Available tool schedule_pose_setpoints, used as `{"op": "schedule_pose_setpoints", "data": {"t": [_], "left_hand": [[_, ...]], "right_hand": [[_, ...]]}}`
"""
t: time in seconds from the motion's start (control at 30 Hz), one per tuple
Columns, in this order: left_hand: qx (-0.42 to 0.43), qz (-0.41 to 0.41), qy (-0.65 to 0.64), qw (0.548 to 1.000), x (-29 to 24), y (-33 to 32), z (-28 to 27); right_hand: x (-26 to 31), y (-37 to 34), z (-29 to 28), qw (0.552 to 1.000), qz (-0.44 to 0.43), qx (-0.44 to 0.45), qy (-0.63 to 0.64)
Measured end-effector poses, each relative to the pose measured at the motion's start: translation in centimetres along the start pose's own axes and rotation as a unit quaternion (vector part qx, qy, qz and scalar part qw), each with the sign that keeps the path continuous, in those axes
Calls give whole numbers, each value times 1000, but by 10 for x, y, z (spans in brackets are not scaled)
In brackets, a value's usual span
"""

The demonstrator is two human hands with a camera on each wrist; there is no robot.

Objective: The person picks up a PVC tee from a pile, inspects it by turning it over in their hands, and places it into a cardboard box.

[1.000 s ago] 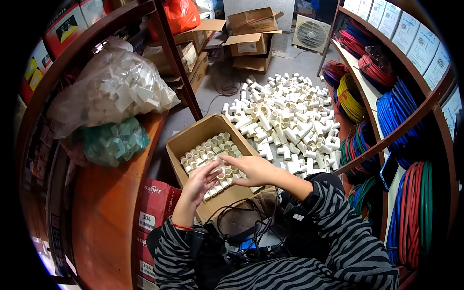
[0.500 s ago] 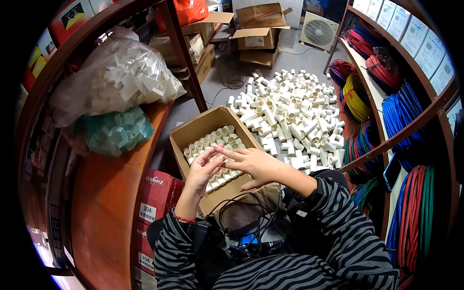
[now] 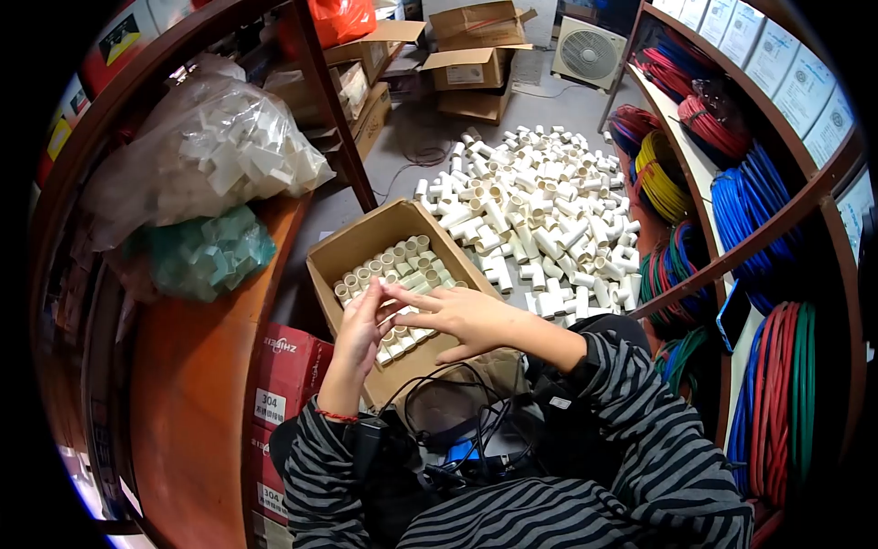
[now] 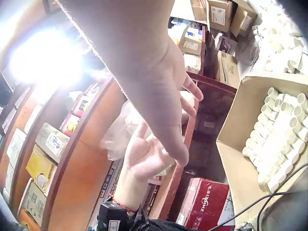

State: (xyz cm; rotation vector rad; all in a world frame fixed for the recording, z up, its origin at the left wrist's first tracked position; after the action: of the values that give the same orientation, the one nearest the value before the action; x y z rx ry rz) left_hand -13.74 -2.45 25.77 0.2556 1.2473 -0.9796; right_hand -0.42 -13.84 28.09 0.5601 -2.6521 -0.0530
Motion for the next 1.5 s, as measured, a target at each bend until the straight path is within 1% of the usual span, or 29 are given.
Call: {"op": "schedule_pose_setpoints", "data": {"t": [0.07, 0.2, 0.33, 0.4, 0.5, 0.53, 0.57, 0.6, 0.67, 0.7, 0.73, 0.8, 0.87, 0.93, 1.0, 1.07, 1.1, 1.13, 1.17, 1.2, 1.23, 1.27, 1.33, 1.43, 1.5], "left_hand": [[-5, -15, 11, 1000, 0, 1, 0], [23, -28, 34, 999, 0, -1, 2], [59, -46, 47, 996, 4, 1, 0], [53, -73, 34, 995, 6, 3, -1], [92, -71, 19, 993, 8, 8, -2], [101, -89, 6, 991, 6, 10, 0], [102, -102, -16, 989, 6, 11, 2], [101, -115, -38, 988, 5, 13, 4], [80, -129, -46, 987, 12, 26, -3], [67, -138, -49, 987, 16, 32, -9], [58, -139, -33, 988, 19, 36, -12], [41, -146, -6, 988, 19, 43, -9], [34, -146, 26, 988, 14, 50, 2], [41, -144, 43, 988, 11, 61, 16], [57, -143, 47, 987, 9, 75, 33], [77, -134, 86, 984, 9, 88, 57], [85, -136, 95, 982, 12, 97, 68], [94, -137, 106, 980, 14, 106, 78], [106, -153, 117, 976, 17, 117, 86], [105, -165, 131, 972, 20, 126, 96], [114, -169, 144, 968, 26, 139, 100], [124, -172, 156, 965, 34, 151, 104], [122, -181, 175, 960, 45, 172, 112], [117, -200, 190, 954, 67, 199, 117], [114, -217, 187, 951, 81, 216, 116]], "right_hand": [[-2, -1, 3, 1000, 3, -4, 7], [-5, -4, 6, 1000, 20, -22, -3], [-10, -7, 10, 999, 40, -10, -4], [-10, -10, 12, 999, 51, -10, 4], [-17, -19, 12, 994, 98, 23, 39], [-23, -24, 14, 991, 116, 31, 53], [-36, -27, 21, 991, 125, 23, 40], [-46, -32, 20, 983, 163, 50, 62], [-92, -43, 46, 990, 137, -10, 25], [-103, -48, 38, 974, 212, 50, 62], [-116, -56, 29, 947, 284, 111, 99], [-143, -79, 20, 922, 355, 97, 116], [-186, -99, 30, 908, 392, 50, 137], [-187, -119, 15, 841, 488, 0, 233], [-204, -130, 25, 838, 500, -42, 215], [-220, -138, 42, 826, 521, -74, 201], [-230, -142, 55, 833, 523, -70, 165], [-238, -144, 65, 806, 554, -8, 207], [-248, -150, 90, 792, 589, -25, 156], [-253, -155, 109, 799, 590, -6, 117], [-230, -153, 90, 778, 613, 71, 116], [-228, -155, 92, 774, 615, 107, 108], [-239, -158, 113, 779, 616, 80, 90], [-259, -156, 130, 772, 619, 105, 94], [-271, -151, 139, 777, 614, 111, 80]]}}
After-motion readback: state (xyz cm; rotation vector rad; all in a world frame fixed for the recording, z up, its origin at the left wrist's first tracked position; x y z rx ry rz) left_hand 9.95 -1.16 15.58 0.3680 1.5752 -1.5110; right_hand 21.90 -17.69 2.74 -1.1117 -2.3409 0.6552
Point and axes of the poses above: each hand's wrist, its own y-axis towards the middle knuckle, its own z-axis out of the palm, x = y × z, the point moved 1 cm from there along y, towards the middle knuckle, and after that the axes turned 2 degrees about y, right-handed, at the moved point
